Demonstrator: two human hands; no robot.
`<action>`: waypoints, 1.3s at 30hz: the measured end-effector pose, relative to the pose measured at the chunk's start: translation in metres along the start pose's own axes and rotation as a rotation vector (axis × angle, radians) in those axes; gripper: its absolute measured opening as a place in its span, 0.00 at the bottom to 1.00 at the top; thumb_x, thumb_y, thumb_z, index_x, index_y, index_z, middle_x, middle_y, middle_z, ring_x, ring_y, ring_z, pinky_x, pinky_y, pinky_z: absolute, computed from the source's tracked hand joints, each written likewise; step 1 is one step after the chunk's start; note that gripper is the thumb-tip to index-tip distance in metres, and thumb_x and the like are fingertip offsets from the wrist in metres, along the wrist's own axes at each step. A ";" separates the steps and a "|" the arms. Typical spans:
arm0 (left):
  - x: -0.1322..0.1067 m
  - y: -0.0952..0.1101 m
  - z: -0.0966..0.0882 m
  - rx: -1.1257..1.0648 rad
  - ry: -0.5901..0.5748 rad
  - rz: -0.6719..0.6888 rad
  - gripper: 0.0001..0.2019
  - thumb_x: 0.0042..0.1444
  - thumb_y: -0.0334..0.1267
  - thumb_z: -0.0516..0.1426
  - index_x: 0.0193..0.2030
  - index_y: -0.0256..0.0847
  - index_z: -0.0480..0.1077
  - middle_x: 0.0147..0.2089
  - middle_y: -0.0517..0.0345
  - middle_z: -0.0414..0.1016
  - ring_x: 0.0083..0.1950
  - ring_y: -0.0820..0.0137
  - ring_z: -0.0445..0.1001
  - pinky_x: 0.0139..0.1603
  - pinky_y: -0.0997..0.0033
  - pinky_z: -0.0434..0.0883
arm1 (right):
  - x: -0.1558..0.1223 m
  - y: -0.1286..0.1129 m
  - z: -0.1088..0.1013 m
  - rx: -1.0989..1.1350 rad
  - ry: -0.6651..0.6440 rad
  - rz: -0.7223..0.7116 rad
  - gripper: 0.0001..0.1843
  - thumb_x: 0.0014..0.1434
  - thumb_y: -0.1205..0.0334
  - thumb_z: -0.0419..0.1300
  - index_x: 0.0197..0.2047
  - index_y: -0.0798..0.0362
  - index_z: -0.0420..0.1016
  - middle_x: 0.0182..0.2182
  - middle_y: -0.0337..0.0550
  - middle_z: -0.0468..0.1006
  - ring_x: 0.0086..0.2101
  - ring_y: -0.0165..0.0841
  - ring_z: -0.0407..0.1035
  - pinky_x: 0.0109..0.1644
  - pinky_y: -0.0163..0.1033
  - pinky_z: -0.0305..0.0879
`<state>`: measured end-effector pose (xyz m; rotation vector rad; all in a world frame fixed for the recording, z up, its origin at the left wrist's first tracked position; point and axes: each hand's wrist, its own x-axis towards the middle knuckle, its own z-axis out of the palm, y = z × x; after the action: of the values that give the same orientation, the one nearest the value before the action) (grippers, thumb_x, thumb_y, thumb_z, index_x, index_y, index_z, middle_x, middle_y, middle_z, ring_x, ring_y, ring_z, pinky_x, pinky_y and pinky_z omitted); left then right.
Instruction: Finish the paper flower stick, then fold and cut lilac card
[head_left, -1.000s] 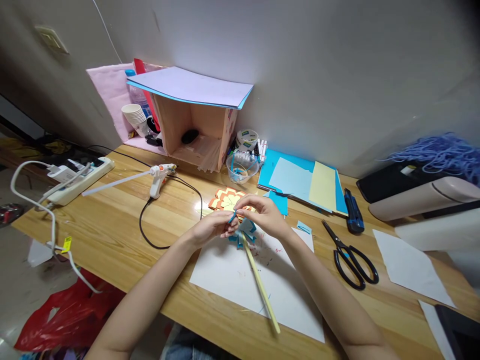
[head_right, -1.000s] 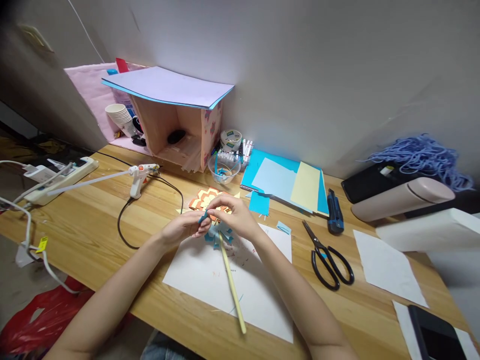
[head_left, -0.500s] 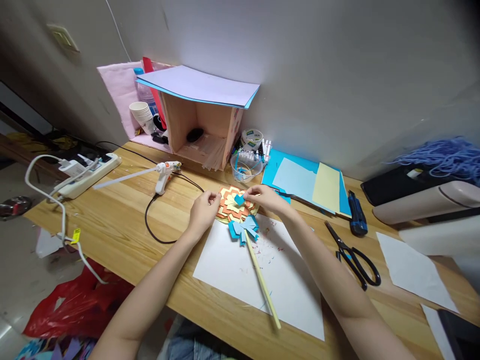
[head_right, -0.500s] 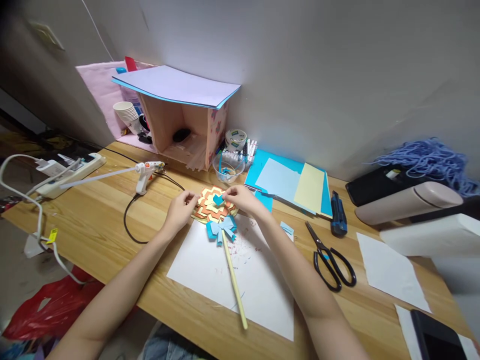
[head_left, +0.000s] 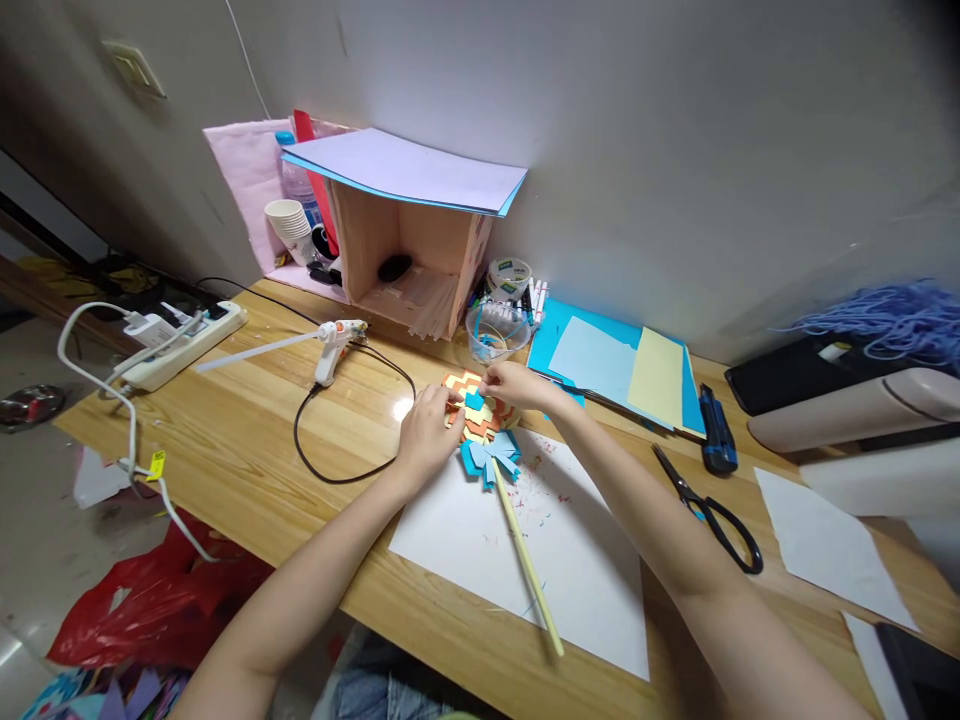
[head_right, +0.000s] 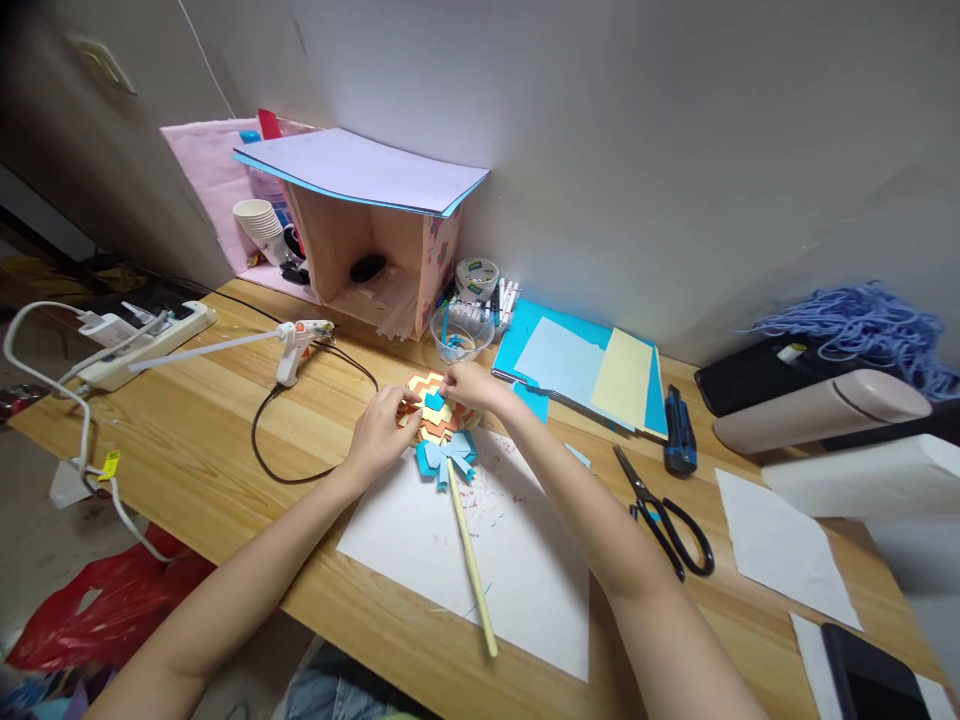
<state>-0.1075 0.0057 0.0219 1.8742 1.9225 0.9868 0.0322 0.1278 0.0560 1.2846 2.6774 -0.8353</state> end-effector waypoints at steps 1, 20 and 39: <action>-0.001 0.001 0.000 0.023 -0.003 0.020 0.07 0.54 0.33 0.52 0.40 0.41 0.68 0.41 0.55 0.69 0.44 0.67 0.68 0.41 0.69 0.66 | 0.000 -0.002 -0.001 -0.019 -0.001 -0.006 0.08 0.53 0.66 0.55 0.27 0.58 0.74 0.25 0.45 0.76 0.27 0.30 0.66 0.27 0.32 0.52; -0.007 0.014 0.006 0.338 -0.100 0.197 0.11 0.59 0.36 0.48 0.44 0.40 0.69 0.37 0.51 0.64 0.42 0.64 0.63 0.39 0.68 0.63 | -0.007 -0.008 0.006 -0.096 0.198 -0.056 0.04 0.53 0.69 0.56 0.31 0.57 0.72 0.32 0.47 0.77 0.35 0.34 0.68 0.36 0.34 0.59; -0.008 0.011 0.008 0.293 -0.117 0.152 0.11 0.59 0.34 0.47 0.42 0.40 0.69 0.36 0.53 0.64 0.42 0.65 0.64 0.42 0.67 0.64 | -0.055 0.018 0.067 0.066 0.533 -0.481 0.11 0.63 0.66 0.47 0.44 0.52 0.69 0.42 0.48 0.76 0.46 0.36 0.68 0.48 0.44 0.67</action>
<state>-0.0936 -0.0007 0.0210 2.2134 1.9649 0.6438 0.0697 0.0652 0.0057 0.9898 3.5006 -0.6914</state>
